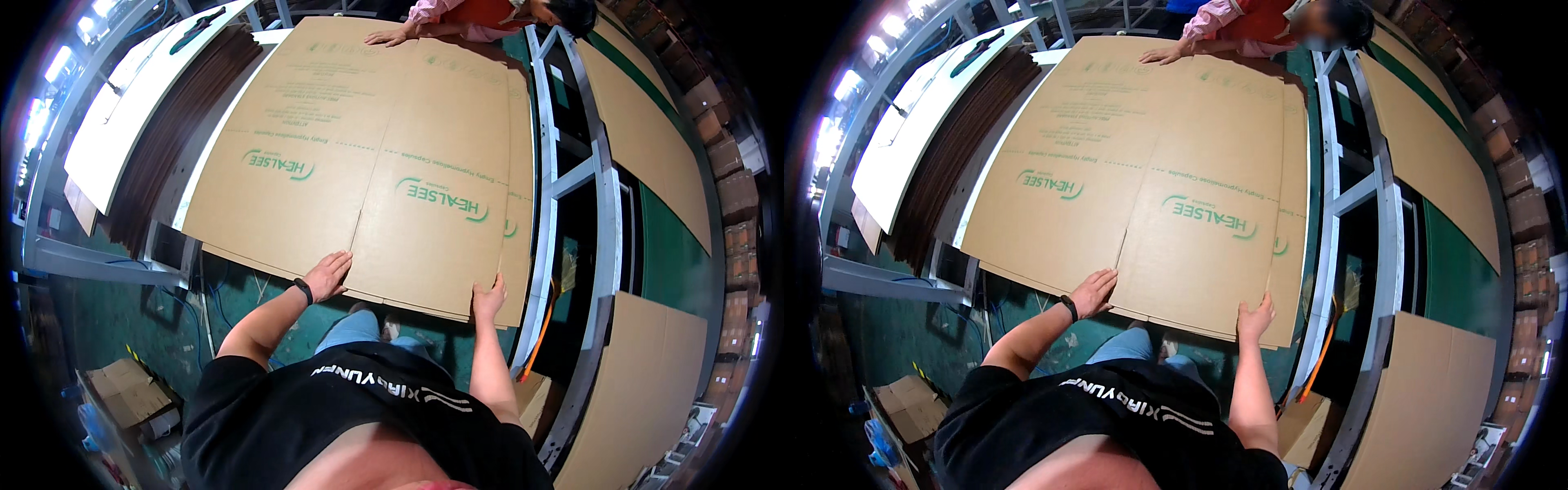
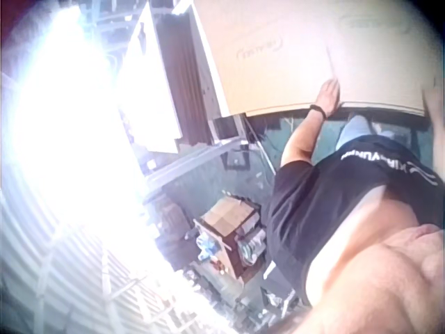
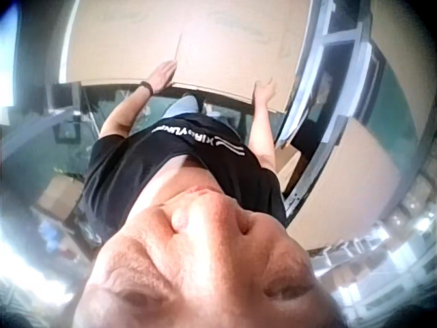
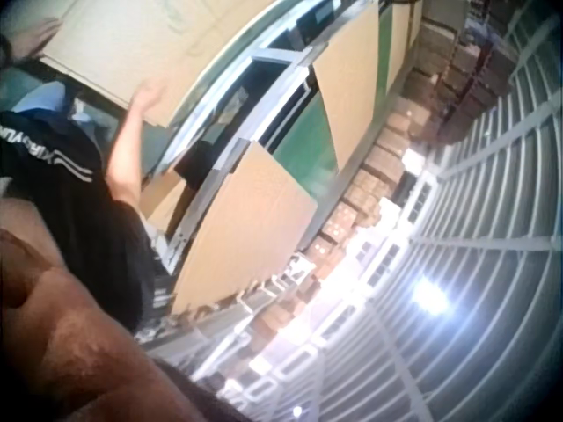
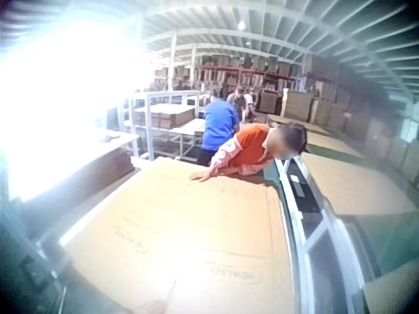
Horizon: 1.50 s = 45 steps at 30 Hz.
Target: The person repeatedly picks up flat cardboard sheets from a conveyor belt, folds them along pre-scored lines, and stacks the folded pieces. The person handles the cardboard by hand, aligning edges and creasing folds before placing each piece onto a growing stack.
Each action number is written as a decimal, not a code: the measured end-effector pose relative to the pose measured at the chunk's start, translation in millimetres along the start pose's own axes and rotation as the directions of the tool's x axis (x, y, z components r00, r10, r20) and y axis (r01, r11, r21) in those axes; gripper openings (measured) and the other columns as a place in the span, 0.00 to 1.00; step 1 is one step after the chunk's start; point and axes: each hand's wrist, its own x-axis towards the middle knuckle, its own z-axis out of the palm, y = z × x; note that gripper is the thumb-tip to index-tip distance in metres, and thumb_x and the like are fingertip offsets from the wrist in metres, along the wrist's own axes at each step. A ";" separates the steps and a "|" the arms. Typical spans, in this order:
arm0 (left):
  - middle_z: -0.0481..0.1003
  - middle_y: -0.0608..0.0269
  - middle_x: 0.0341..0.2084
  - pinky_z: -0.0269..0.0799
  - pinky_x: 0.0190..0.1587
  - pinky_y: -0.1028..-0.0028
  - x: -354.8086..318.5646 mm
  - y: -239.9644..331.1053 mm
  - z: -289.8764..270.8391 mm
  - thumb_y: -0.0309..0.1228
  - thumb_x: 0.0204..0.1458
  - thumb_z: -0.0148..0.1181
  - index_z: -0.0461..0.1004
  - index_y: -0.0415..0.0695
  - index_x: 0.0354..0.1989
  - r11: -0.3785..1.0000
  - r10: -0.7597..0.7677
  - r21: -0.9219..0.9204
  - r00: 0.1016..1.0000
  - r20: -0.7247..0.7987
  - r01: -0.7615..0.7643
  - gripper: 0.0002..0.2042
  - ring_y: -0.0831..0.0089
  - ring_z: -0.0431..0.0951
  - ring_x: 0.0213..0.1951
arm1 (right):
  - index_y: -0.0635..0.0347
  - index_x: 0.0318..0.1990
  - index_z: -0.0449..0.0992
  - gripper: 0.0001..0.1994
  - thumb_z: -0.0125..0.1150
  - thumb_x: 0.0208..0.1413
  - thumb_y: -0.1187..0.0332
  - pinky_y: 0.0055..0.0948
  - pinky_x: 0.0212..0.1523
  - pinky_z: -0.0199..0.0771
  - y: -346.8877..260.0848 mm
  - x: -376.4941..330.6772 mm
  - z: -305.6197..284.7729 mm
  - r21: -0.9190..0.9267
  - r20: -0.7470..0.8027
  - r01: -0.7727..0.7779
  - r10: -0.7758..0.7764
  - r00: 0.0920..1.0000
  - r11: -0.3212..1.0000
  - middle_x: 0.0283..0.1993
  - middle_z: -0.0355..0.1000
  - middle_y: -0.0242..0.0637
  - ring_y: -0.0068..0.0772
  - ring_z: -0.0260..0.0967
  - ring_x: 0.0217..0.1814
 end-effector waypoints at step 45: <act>0.65 0.48 0.54 0.59 0.61 0.51 4.7 -17.3 21.9 0.36 0.41 0.65 0.69 0.38 0.51 0.981 0.018 -0.187 0.993 -0.120 -0.041 0.27 0.48 0.63 0.58 | 0.58 0.24 0.71 0.05 0.62 0.42 0.71 0.41 0.41 0.65 -245.0 -23.5 157.1 0.858 0.064 0.446 -0.915 0.398 0.254 0.27 0.65 0.36 0.43 0.64 0.35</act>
